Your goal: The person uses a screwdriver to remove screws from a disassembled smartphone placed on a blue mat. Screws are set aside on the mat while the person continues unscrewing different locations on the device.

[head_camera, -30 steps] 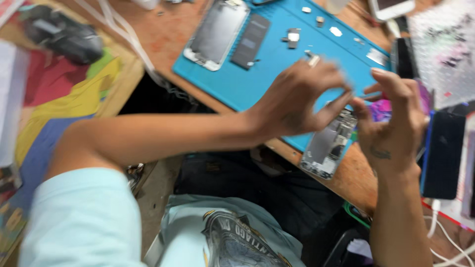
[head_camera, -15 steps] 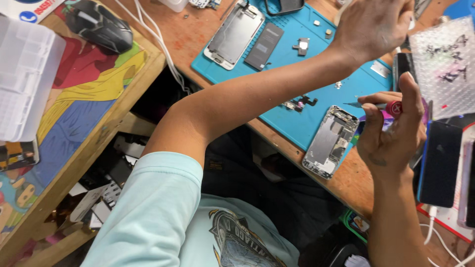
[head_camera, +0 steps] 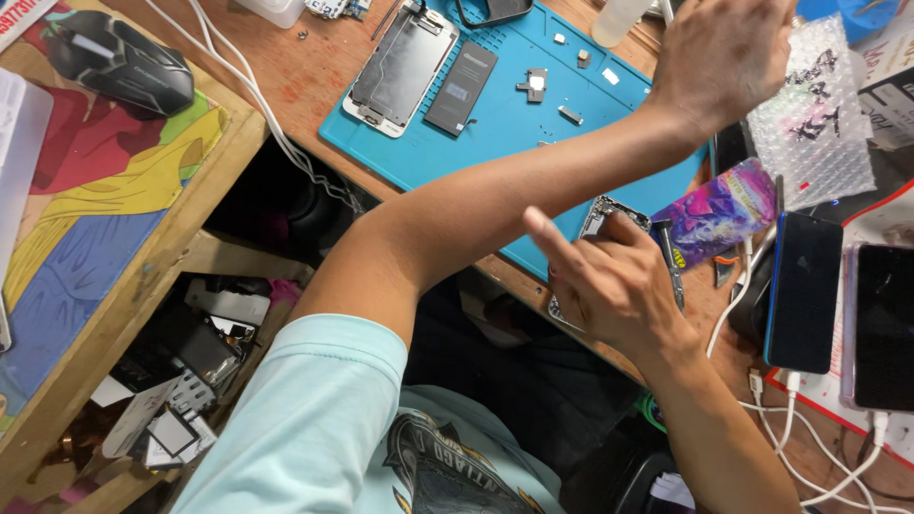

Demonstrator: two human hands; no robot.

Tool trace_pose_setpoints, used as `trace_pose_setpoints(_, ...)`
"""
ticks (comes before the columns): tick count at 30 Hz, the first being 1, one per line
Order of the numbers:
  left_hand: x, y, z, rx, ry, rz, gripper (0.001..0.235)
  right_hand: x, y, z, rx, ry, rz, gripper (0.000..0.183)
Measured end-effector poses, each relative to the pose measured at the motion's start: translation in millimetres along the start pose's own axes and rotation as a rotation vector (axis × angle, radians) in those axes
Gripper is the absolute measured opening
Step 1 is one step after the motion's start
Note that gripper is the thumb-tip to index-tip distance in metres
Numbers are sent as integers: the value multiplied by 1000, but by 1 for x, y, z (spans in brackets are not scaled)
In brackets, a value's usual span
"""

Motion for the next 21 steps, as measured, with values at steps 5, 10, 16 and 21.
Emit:
trace_pose_setpoints(5,-11,14,-11,-14,-30,8,13,23,29,-7,-242,100,-178,66)
trace_pose_setpoints(10,8,21,1,-70,-49,-73,20,47,55,-36,-595,384,-48,47)
trace_pose_setpoints(16,92,27,20,-135,-347,-186,9,55,66,-46,-636,472,291,44)
trace_pose_setpoints(21,212,53,4,-393,-477,-149,10,47,74,-43,-784,354,439,22)
Point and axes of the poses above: each hand's wrist, its own z-axis towards the middle knuckle, its own x-axis out of the back of the hand, y = z × x, the point moved 4 cm from there along z, towards the middle knuckle, and after that the axes turned 8 degrees about -z, right-handed, at the moved point
